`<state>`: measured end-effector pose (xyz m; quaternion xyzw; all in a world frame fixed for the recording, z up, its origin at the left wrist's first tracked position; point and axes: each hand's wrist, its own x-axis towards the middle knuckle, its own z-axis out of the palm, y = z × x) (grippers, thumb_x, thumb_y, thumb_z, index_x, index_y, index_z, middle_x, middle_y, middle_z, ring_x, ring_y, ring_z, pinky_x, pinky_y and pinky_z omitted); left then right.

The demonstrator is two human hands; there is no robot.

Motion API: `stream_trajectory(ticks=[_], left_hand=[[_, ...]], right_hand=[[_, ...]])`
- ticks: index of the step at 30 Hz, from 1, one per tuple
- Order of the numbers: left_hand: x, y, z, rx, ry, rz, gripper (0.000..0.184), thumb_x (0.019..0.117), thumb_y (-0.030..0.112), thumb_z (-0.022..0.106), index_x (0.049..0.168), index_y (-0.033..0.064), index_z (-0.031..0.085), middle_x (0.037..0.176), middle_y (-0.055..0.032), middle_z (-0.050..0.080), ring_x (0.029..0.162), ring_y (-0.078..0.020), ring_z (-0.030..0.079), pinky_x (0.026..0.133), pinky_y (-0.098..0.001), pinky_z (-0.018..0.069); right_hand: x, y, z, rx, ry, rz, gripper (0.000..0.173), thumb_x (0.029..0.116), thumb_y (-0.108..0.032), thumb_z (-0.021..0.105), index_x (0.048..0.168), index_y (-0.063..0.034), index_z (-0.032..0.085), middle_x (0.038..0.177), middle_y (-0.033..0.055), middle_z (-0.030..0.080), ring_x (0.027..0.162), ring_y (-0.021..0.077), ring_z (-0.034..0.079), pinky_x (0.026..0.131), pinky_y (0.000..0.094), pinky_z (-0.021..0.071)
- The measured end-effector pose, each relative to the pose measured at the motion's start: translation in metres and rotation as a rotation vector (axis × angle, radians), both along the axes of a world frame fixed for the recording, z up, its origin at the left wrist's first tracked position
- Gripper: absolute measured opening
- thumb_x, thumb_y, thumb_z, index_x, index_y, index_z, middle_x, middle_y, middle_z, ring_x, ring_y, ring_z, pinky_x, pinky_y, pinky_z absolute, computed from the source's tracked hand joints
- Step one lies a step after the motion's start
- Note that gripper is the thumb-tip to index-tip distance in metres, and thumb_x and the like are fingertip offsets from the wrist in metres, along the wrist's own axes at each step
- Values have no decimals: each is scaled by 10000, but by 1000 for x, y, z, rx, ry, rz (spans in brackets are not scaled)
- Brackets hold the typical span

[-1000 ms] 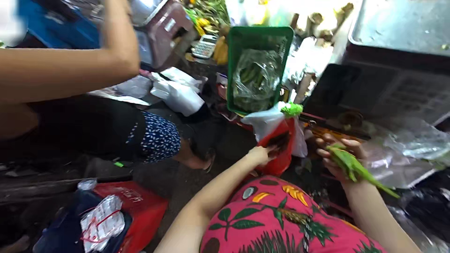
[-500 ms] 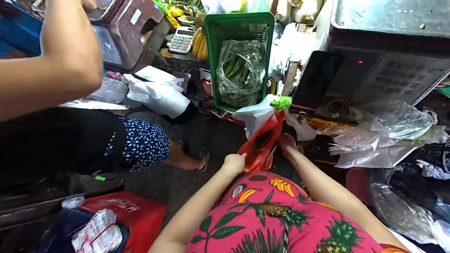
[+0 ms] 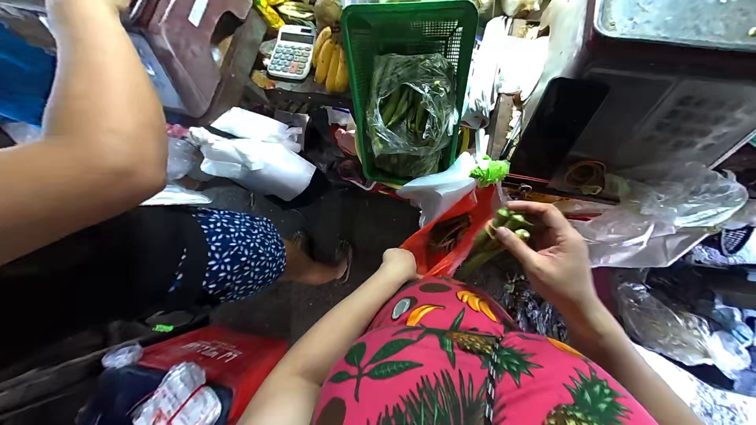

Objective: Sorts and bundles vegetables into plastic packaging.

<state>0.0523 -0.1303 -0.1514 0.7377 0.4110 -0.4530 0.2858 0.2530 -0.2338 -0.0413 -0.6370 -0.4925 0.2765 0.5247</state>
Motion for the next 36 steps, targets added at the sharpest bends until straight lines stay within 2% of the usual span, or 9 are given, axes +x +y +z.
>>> stream_trajectory(ticks=[3, 7, 10, 14, 20, 22, 25, 29, 36], left_hand=[[-1, 7, 3, 0, 5, -19, 645, 944, 534, 661, 1196, -60, 661, 1300, -271, 628, 1230, -436, 599, 966, -648, 475], [-7, 15, 5, -9, 35, -72, 678, 963, 589, 604, 1177, -50, 677, 1293, -258, 638, 1233, -424, 603, 965, -641, 477], [-9, 21, 10, 23, 42, -115, 682, 944, 593, 624, 1171, -48, 677, 1277, -250, 647, 1211, -419, 615, 940, -629, 493], [-25, 66, 32, 79, -286, -107, 790, 855, 662, 707, 1342, 45, 634, 1321, -234, 637, 1248, -422, 597, 1012, -651, 467], [1, 158, 80, 588, -950, 130, 378, 1038, 239, 586, 1318, -11, 627, 1347, -247, 596, 1285, -423, 556, 1061, -572, 473], [26, 183, 93, 679, -891, 204, 402, 1048, 168, 539, 1380, -58, 555, 1423, -263, 534, 1333, -431, 518, 1078, -555, 466], [59, 207, 94, 759, -670, 301, 582, 1022, 189, 589, 1479, -107, 385, 1493, -315, 428, 1357, -463, 486, 1068, -557, 473], [70, 228, 83, 808, -718, 325, 558, 942, 123, 666, 1403, -119, 463, 1447, -335, 455, 1335, -488, 483, 1049, -590, 466], [78, 242, 111, 613, -472, 289, 868, 845, 248, 823, 1482, -123, 365, 1544, -344, 339, 1415, -486, 402, 1089, -576, 448]], right_hand=[[-30, 31, -50, -73, -175, 54, 374, 939, -192, 715, 1260, -15, 641, 1235, 126, 667, 1124, 183, 663, 978, 373, 573], [-54, 32, -148, -918, -551, 256, 464, 1045, -187, 521, 1447, 45, 507, 1425, 308, 539, 1324, 448, 541, 1076, 604, 454], [-65, 36, -139, -1128, -628, 288, 411, 1030, -174, 539, 1353, 78, 575, 1358, 310, 586, 1270, 478, 572, 1004, 654, 477], [-48, 60, -85, -1029, -540, 287, 502, 1034, -359, 568, 1404, -21, 576, 1339, 259, 622, 1253, 431, 602, 1036, 633, 467], [-51, 125, -14, -297, -543, 135, 303, 1033, -195, 569, 1250, -17, 685, 1133, 155, 727, 1057, 279, 712, 973, 474, 561], [-56, 167, -7, -249, -546, 113, 290, 1004, -99, 598, 1268, -9, 673, 1155, 176, 713, 1073, 298, 701, 981, 480, 555], [-63, 228, -12, -477, -578, 3, 346, 1043, -141, 537, 1345, 12, 607, 1266, 232, 660, 1188, 370, 652, 1021, 539, 524], [-70, 269, -7, -652, -537, -168, 431, 1059, -256, 534, 1363, 49, 521, 1162, 279, 675, 1089, 441, 680, 888, 601, 555], [-67, 273, -19, -662, -474, -185, 583, 972, -237, 654, 1453, 22, 451, 1216, 271, 665, 1147, 430, 659, 936, 599, 534]])
